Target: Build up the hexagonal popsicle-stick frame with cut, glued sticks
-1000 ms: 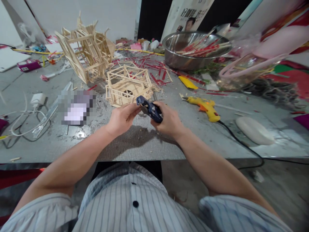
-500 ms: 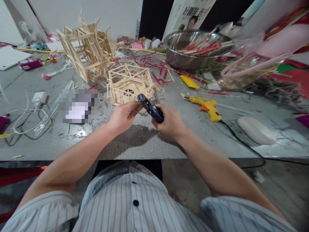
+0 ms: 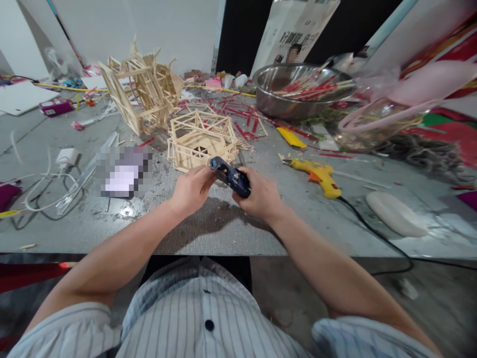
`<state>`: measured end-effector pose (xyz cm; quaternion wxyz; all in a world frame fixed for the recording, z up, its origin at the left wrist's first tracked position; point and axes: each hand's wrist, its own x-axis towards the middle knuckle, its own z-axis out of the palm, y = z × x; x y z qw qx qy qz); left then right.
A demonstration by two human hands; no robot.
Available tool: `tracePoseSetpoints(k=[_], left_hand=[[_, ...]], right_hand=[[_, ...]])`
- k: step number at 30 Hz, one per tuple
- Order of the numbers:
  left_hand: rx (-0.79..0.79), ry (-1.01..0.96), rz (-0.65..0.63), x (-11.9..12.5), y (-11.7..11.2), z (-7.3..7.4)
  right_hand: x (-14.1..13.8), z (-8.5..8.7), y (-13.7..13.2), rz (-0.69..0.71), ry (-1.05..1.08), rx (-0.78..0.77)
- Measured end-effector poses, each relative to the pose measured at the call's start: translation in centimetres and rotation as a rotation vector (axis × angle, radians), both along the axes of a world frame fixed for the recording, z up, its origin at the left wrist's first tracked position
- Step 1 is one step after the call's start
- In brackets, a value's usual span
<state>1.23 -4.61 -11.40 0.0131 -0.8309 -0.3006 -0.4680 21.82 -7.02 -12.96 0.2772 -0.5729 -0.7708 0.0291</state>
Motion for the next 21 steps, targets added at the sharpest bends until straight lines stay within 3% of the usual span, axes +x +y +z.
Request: tracePoseSetpoints(k=[6, 21], left_hand=[[0.053, -0.026, -0.052, -0.14, 0.04, -0.12], [-0.264, -0.084, -0.122, -0.41, 0.06, -0.33]], right_hand=[[0.07, 0.28, -0.2, 0.008, 0.012, -0.04], [0.1, 0.31, -0.11, 0.055, 0.041, -0.012]])
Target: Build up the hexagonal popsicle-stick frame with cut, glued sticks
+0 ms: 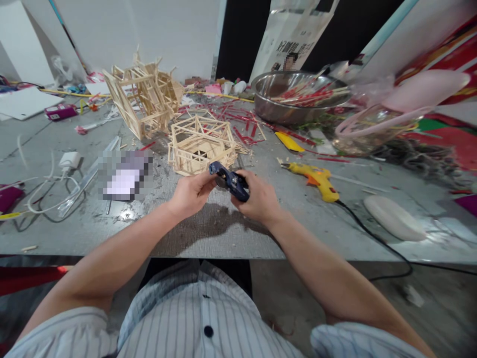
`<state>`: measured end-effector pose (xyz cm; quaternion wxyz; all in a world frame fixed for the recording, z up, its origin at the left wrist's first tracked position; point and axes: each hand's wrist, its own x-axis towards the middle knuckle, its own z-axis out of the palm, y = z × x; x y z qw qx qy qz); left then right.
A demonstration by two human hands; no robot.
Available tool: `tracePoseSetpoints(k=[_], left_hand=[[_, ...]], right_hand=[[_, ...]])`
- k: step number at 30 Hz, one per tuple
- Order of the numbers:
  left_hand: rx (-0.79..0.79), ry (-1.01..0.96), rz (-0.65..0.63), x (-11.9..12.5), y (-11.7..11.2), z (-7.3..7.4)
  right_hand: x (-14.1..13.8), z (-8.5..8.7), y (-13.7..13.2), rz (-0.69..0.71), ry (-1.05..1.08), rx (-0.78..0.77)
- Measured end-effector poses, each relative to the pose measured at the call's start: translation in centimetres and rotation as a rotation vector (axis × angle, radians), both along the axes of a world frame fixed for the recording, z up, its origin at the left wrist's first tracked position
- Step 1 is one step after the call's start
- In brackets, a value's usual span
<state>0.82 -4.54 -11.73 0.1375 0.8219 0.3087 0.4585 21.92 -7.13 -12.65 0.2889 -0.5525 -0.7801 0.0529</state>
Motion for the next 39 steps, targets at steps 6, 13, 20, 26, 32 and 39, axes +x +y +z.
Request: tracePoseSetpoints(k=[6, 13, 20, 26, 32, 39], left_hand=[[-0.108, -0.03, -0.101, 0.0, -0.1, 0.7], [-0.232, -0.055, -0.158, 0.0, 0.4, 0.6], [-0.402, -0.145, -0.286, 0.0, 0.4, 1.2], [-0.485, -0.166, -0.369, -0.1, 0.5, 1.6], [-0.547, -0.151, -0.377, -0.1, 0.4, 2.0], [-0.704, -0.176, -0.415, 0.1, -0.1, 3.0]], right_hand=[[-0.1, 0.0, -0.1, 0.002, -0.003, -0.008], [0.1, 0.1, -0.1, 0.008, -0.017, -0.014], [0.1, 0.0, -0.1, 0.005, -0.03, -0.009], [0.2, -0.1, 0.0, 0.005, -0.032, 0.006], [0.5, -0.1, 0.1, 0.033, -0.023, 0.017], [0.5, 0.3, 0.1, 0.07, -0.032, 0.02]])
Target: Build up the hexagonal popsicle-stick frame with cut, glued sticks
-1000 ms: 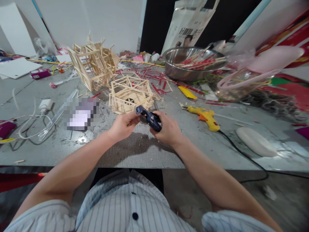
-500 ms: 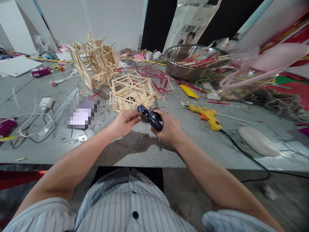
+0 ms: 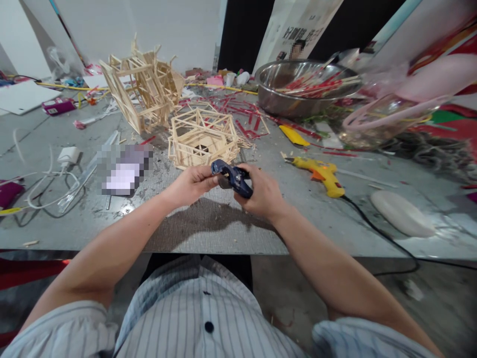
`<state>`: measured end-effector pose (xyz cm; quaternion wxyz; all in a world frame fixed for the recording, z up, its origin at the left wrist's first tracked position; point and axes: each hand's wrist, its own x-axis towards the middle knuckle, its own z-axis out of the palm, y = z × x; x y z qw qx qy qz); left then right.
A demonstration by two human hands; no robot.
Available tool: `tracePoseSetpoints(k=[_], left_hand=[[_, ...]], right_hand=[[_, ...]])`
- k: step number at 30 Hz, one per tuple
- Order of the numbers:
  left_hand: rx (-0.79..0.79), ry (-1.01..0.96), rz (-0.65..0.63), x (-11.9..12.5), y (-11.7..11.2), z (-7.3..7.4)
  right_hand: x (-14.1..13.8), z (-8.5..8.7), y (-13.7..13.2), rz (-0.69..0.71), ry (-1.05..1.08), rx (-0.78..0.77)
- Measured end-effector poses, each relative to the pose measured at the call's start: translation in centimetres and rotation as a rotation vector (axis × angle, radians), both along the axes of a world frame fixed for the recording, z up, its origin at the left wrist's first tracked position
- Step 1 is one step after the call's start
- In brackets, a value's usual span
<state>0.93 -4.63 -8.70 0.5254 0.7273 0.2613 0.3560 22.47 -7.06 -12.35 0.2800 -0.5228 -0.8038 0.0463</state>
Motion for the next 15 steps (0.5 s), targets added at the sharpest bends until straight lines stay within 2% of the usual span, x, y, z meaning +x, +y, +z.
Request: tracePoseSetpoints(k=[7, 15], left_hand=[[-0.176, 0.035, -0.146, -0.55, 0.48, 0.16], [-0.16, 0.102, -0.168, -1.02, 0.71, 0.52]], right_hand=[[-0.08, 0.31, -0.09, -0.008, -0.026, 0.024], [-0.29, 0.32, -0.33, -0.028, -0.084, 0.005]])
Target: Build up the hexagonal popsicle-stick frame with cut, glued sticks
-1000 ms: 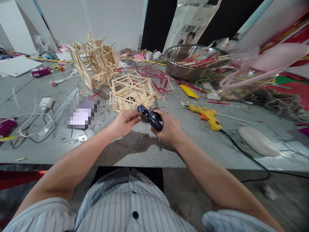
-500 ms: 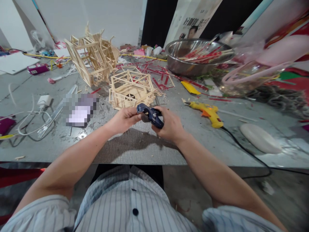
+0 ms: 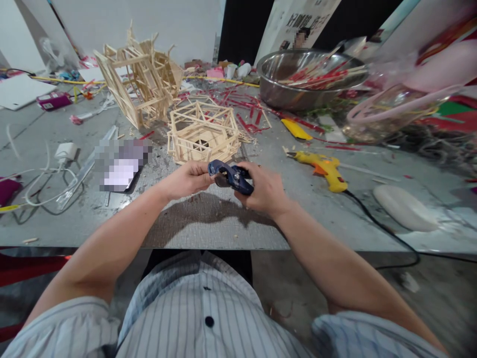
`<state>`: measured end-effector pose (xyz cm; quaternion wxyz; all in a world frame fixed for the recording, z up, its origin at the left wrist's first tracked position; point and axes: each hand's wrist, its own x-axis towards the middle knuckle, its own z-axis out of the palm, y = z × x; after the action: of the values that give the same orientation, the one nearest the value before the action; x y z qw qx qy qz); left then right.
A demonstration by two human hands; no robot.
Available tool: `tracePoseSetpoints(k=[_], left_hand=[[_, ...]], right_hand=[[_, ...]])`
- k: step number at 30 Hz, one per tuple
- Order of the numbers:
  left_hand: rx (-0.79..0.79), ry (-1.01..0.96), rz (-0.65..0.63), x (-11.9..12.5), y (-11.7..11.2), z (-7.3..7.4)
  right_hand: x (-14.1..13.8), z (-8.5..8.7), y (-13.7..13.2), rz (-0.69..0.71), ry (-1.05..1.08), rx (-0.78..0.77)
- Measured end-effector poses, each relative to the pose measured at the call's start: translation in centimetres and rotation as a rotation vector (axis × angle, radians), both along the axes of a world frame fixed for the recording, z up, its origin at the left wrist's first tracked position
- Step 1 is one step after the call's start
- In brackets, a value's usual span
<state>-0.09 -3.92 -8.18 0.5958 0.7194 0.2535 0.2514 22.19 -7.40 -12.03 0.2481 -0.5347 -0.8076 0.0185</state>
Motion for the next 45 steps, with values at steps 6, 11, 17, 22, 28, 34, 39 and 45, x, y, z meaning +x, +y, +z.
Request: tracePoseSetpoints(k=[6, 11, 17, 22, 28, 34, 39, 45], left_hand=[[-0.021, 0.003, -0.031, -0.1, 0.1, 0.0], [-0.045, -0.039, -0.034, -0.1, 0.3, -0.2], [-0.014, -0.002, 0.006, -0.1, 0.4, -0.1], [0.093, 0.032, 0.115, 0.0, 0.4, -0.2], [0.255, 0.021, 0.205, 0.6, 0.6, -1.6], [0.131, -0.06, 0.311, 1.1, 0.7, -2.5], [-0.071, -0.113, 0.312, 1.0, 0.4, -1.4], [-0.158, -0.109, 0.291, 1.0, -0.2, -0.7]], right_hand=[[0.1, -0.4, 0.1, 0.003, -0.011, -0.012], [0.2, -0.9, 0.1, -0.003, 0.015, -0.005], [-0.1, -0.8, -0.1, -0.039, 0.024, -0.03], [-0.3, -0.9, -0.2, -0.077, 0.022, -0.011], [-0.3, -0.9, -0.1, -0.119, 0.056, -0.012], [0.9, -0.9, 0.9, -0.29, 0.132, 0.075], [3.5, -0.9, 2.8, -0.488, 0.223, 0.144], [4.3, -1.4, 4.1, -0.62, 0.119, -0.029]])
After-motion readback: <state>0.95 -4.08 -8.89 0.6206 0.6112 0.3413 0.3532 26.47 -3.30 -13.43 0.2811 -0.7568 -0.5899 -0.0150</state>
